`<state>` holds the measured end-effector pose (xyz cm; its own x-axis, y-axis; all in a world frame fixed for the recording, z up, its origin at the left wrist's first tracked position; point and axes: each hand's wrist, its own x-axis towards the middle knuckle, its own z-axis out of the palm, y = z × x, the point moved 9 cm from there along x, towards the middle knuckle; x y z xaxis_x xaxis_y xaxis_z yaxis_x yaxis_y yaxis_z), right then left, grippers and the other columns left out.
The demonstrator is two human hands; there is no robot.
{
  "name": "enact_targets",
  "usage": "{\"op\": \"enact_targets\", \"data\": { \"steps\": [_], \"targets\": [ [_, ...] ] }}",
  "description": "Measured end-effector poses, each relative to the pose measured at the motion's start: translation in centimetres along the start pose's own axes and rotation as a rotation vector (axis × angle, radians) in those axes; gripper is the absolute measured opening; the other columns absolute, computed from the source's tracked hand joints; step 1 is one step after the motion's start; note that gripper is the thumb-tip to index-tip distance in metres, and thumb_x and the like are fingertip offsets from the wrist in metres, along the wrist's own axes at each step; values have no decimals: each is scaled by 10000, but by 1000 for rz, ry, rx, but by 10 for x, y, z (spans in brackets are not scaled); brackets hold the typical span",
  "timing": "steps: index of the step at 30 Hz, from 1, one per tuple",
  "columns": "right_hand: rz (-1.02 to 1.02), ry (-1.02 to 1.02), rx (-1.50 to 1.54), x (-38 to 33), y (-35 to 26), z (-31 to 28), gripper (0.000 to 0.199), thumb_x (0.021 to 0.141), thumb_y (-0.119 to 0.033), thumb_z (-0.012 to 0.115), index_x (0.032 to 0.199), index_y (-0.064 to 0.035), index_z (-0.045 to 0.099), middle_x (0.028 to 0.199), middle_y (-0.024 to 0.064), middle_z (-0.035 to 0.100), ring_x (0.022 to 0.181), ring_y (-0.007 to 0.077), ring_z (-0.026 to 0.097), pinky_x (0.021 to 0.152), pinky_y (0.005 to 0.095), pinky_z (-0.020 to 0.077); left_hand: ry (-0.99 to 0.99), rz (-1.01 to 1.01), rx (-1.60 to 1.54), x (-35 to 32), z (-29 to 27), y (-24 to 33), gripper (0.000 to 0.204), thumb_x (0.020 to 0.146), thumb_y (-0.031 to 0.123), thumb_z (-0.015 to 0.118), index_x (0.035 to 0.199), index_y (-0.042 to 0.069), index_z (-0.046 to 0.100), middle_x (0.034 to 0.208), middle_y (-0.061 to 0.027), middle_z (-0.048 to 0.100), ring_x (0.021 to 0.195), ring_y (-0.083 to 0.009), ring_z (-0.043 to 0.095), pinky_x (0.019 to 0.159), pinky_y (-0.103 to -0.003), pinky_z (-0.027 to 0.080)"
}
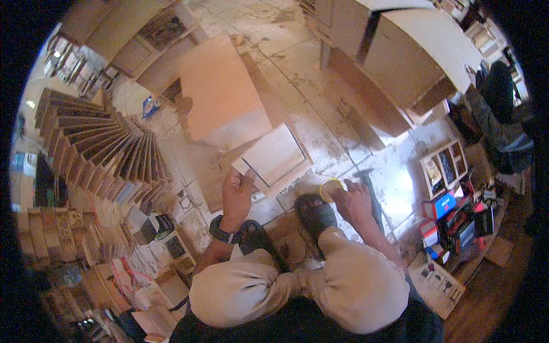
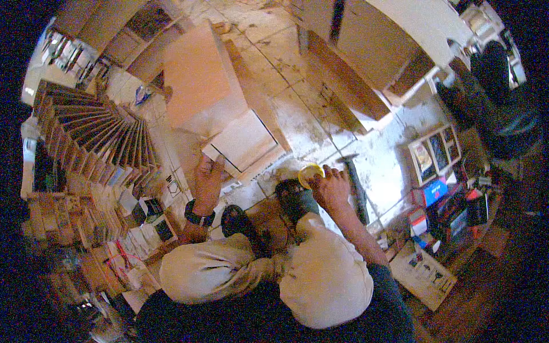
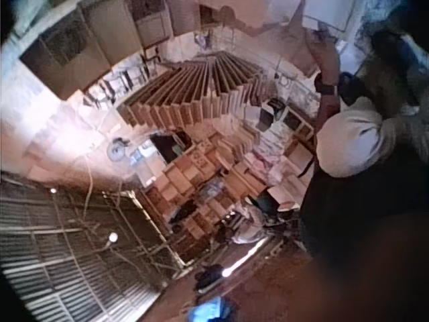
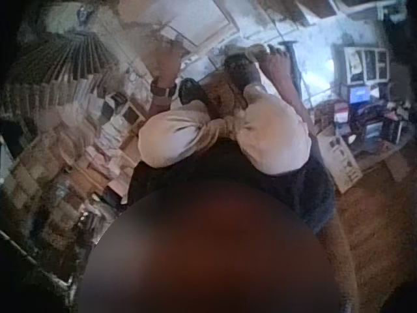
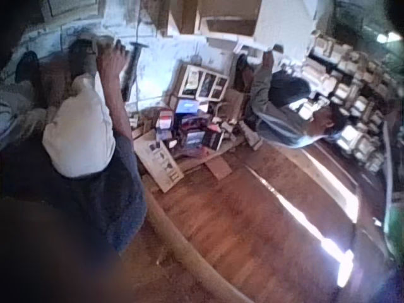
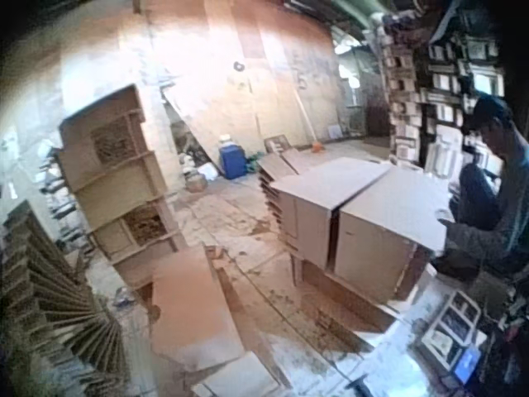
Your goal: The person assembles a wooden furniture unit by hand, using a hammer to drive nails into pre-drilled holes. They repeatedly position wooden panels, align edges, and secure joints with nails, occasionally adjusting the unit's orientation.
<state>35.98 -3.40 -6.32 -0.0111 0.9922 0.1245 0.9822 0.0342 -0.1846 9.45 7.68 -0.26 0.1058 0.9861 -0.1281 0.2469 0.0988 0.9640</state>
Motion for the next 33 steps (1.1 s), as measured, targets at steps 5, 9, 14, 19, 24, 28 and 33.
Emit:
{"op": "enact_targets", "data": {
  "steps": [5,9,14,19,24,28,33],
  "targets": [
    [117,137,550,40,11,-50,313,851,-190,677,1139,-75,631,1044,117,666,849,255,630,741,360,504,-112,113,20,-1,4,1,223,944,120,547,1129,-2,570,931,-41,647,798,-102,563,715,-278,480],
    [61,-21,830,75,-23,-54,371,855,-167,678,1205,-73,598,963,132,668,733,184,603,655,322,494,-156,88,114,2,6,-5,206,925,106,559,1087,-19,581,868,-71,645,777,-107,560,705,-287,477],
    [-34,-183,724,99,-50,-38,220,860,-167,676,1031,-38,628,749,119,642,620,174,581,591,321,472,-250,124,212,4,-2,7,237,913,119,580,1107,-19,581,880,-93,647,814,-123,581,738,-289,484],
    [-161,40,706,129,-48,-35,128,860,-110,629,894,-20,544,738,198,626,714,389,636,592,444,480,29,181,186,15,-37,-1,351,862,73,625,1201,-1,571,1039,-132,648,959,-186,618,864,-301,491],
    [-168,46,548,191,-55,-13,204,899,-201,608,1005,-27,597,862,198,641,808,358,628,681,421,476,438,245,307,42,-84,-43,564,803,3,640,1335,10,454,1195,-191,600,994,-258,625,888,-346,499],
    [-293,82,663,214,-79,-4,212,899,-224,615,1017,-49,588,871,190,639,820,357,627,697,415,482,326,135,415,75,-85,-83,730,789,-10,637,1431,22,291,1217,-221,575,944,-301,628,828,-367,511],
    [-267,-2,758,227,-82,21,184,899,-164,602,1057,-69,587,901,174,647,803,360,631,689,407,489,273,237,326,96,-80,-89,760,787,3,647,1441,28,261,1145,-240,598,924,-348,628,793,-399,509]
  ]
}}
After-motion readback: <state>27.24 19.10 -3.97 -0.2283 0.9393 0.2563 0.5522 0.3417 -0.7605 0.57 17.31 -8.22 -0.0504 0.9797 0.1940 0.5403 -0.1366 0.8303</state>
